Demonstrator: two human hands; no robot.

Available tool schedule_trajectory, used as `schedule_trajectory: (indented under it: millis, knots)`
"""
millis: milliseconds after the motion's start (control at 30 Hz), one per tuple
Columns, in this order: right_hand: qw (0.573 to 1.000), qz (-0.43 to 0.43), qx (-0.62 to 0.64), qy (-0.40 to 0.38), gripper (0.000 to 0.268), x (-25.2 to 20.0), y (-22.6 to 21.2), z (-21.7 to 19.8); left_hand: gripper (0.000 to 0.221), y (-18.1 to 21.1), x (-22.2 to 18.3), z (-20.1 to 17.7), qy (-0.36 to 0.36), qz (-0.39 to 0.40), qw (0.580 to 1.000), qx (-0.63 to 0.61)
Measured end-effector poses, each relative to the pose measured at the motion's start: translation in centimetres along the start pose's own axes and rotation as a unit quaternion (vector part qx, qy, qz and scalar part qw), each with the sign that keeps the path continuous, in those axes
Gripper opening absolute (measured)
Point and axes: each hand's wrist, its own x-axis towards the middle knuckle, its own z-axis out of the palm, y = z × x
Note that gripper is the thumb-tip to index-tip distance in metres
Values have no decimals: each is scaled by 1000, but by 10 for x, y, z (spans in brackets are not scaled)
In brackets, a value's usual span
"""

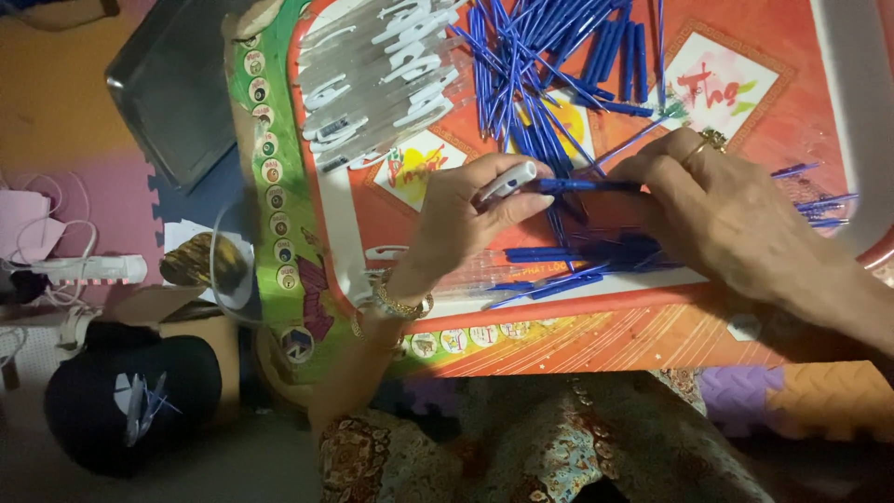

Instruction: The person inserts ink refills into pen barrels and attaches clips by hand on a tray.

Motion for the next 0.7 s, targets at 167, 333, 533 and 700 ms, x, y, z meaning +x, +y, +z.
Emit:
schedule_trajectory:
  millis: [167, 333, 533, 700]
  knots:
    - [990, -66, 94, 79, 32, 14, -11, -1, 17, -8, -2, 0, 40, 28, 999, 2]
    - [935, -15, 313, 169, 26, 35, -31, -2, 16, -13, -1, -1, 41, 74, 996, 9]
    - [915, 41, 348, 200, 12, 31, -27, -12, 34, -21, -1, 2, -14, 141, 990, 10]
    - [936, 8, 298, 186, 18, 40, -32, -21, 34, -21, -1, 3, -32, 163, 986, 16]
